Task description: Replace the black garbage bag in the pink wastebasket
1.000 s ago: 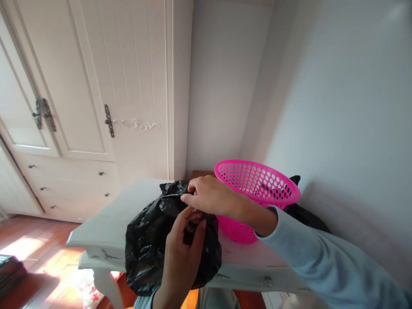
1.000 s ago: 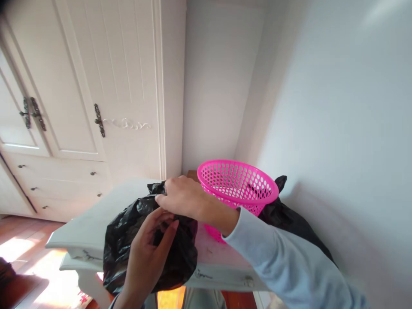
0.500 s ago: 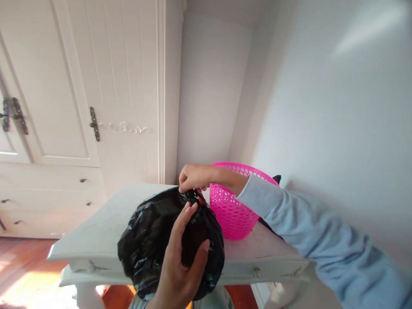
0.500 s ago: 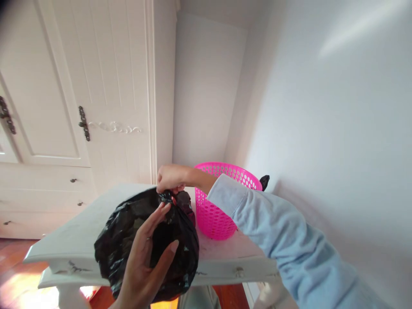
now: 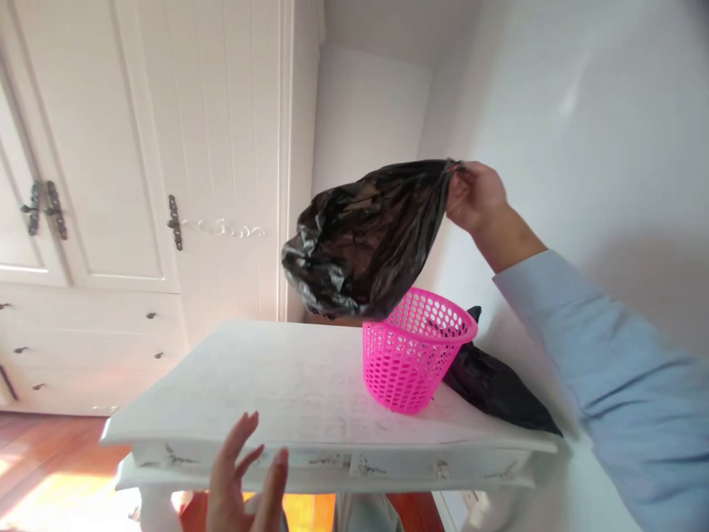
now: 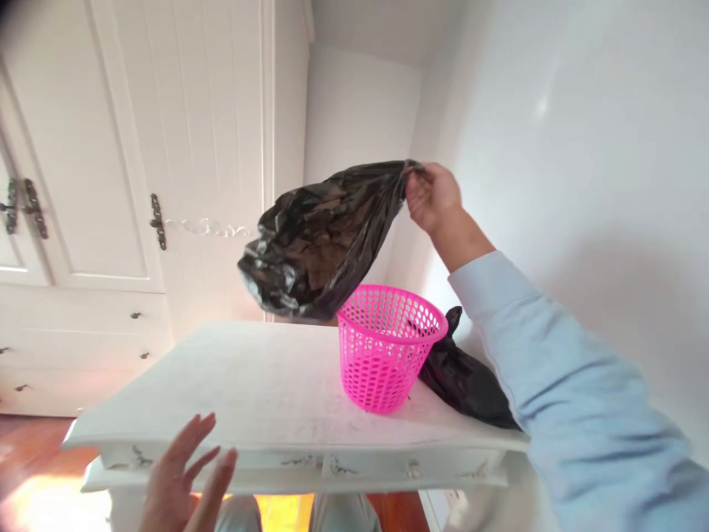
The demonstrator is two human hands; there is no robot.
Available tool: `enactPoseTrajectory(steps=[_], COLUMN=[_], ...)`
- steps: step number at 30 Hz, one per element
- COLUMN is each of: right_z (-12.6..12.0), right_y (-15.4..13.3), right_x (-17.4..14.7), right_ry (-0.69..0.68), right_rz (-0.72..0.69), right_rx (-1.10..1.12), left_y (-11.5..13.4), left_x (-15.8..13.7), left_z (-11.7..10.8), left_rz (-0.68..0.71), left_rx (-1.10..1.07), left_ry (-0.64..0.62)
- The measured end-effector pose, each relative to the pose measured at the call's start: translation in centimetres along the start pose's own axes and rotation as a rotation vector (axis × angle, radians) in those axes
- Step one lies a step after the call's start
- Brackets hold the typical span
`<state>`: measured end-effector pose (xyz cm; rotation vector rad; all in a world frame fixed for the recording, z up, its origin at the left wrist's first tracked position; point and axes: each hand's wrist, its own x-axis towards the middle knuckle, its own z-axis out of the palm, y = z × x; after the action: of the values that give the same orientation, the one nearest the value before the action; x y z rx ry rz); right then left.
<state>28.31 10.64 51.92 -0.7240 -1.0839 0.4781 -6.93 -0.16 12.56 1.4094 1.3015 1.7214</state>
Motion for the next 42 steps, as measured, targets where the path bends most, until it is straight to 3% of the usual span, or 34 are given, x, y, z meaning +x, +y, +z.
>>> enactPoseTrajectory(steps=[3, 5, 8, 11, 16, 21, 26, 35, 39, 42], right_z=[-2.0, -2.9, -3.8, -4.4, -4.2, -3.3, -3.4, -6.5, -7.5, -8.3], right_y=[-3.4, -5.2, -6.9, -8.0, -9.1, -9.1, -6.7, 1.5, 4.1, 5.4], right_x=[0.8, 0.5, -0.7, -2.0, -3.6, -4.7, -5.5, -9.4, -10.7, -11.6], right_ry=[0.172, 0.242, 0.315, 0.370, 0.339, 0.283, 0.325, 0.285, 0.285, 0.196], right_rz=[0.050, 0.064, 0.083, 0.091, 0.033, 0.047, 0.101, 0.435, 0.468, 0.470], right_rx=[0.185, 0.206, 0.188, 0.305, 0.423, 0.398, 0.337, 0.105, 0.036, -0.083], left_y=[0.1, 0.4, 1.0, 0.9, 0.0, 0.5, 1.0, -0.8, -0.1, 1.3], left_x=[-0.3, -0.7, -1.7, -3.1, -4.9, -5.4, -6.3, -6.7, -6.1, -4.7], left_z=[2.3, 3.9, 6.1, 8.0, 10.6, 11.3, 11.0, 11.2, 11.3, 11.0], left_rz=[0.157, 0.224, 0.206, 0.160, 0.165, 0.231, 0.231, 0.150, 0.140, 0.089], left_rx=[0.012, -0.009, -0.071, -0.122, -0.135, -0.089, -0.069, -0.067, -0.071, -0.075], left_ry=[-0.110, -0.119, -0.093, -0.092, -0.051, -0.129, -0.178, -0.204, -0.230, -0.267])
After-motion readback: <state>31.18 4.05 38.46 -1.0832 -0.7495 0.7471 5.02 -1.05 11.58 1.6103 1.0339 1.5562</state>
